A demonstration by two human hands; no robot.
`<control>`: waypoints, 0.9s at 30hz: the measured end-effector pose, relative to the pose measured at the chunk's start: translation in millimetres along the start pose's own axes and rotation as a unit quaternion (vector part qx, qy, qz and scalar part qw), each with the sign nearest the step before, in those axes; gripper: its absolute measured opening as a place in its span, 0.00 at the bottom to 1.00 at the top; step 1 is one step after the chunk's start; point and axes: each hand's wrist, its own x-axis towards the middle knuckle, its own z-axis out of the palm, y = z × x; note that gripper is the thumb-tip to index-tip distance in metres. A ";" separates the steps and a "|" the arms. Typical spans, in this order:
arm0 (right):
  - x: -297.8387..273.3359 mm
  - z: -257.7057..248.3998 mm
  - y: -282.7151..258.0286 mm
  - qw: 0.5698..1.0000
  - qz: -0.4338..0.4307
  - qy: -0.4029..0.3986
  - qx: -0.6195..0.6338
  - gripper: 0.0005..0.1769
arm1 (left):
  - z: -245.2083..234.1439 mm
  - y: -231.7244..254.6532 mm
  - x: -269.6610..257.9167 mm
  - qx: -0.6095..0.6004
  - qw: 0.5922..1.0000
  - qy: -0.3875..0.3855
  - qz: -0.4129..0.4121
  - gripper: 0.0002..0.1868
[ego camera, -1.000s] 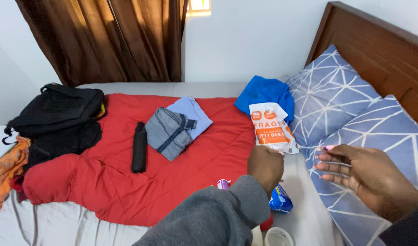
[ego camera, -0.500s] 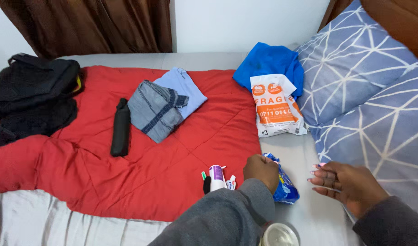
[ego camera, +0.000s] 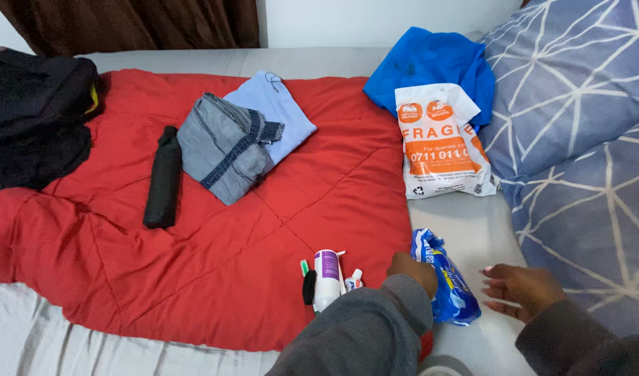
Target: The person packs various toiletries and personal items into an open suitcase on the floor. They pick up a bottle, a blue package, a small container, and a tube from the bed, then place each item into the suitcase one by one.
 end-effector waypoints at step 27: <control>3.6 31.0 33.9 0.997 -0.014 -0.041 0.057 0.32 | 45.8 -57.2 57.6 -0.221 0.950 0.021 0.220 0.35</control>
